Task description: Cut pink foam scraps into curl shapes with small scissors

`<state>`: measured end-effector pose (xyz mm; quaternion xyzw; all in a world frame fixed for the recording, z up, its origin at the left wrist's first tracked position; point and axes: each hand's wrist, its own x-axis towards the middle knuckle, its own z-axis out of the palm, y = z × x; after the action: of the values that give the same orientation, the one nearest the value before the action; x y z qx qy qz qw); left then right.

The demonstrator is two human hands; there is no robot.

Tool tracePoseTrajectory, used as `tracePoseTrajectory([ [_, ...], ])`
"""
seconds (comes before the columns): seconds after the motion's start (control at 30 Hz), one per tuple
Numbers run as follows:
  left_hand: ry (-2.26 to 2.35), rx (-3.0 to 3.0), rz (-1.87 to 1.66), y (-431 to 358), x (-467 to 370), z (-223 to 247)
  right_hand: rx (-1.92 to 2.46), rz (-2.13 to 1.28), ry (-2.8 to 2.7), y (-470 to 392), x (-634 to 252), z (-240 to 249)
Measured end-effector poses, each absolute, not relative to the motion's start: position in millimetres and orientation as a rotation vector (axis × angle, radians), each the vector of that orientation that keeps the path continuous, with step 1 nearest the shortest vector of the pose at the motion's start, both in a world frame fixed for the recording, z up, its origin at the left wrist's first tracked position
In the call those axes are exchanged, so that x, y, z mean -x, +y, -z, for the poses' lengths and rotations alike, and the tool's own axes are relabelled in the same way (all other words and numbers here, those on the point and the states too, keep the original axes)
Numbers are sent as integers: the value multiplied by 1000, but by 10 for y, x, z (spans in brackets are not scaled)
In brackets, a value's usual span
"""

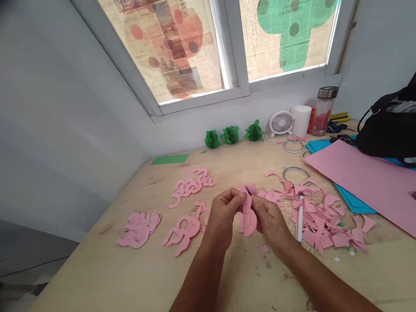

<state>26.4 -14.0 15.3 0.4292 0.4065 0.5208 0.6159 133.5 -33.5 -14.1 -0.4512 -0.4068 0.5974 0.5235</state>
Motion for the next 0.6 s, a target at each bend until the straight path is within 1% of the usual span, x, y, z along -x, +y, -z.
tracePoseTrajectory([
  [0.23,962,-981,-1223,-133,-266,-173,1134,-1417,-987,-328,-1339,145],
  [0.6,979,-964,-1243,-92,-227,-166,1094,-1468,-1033,-295,-1350,222],
])
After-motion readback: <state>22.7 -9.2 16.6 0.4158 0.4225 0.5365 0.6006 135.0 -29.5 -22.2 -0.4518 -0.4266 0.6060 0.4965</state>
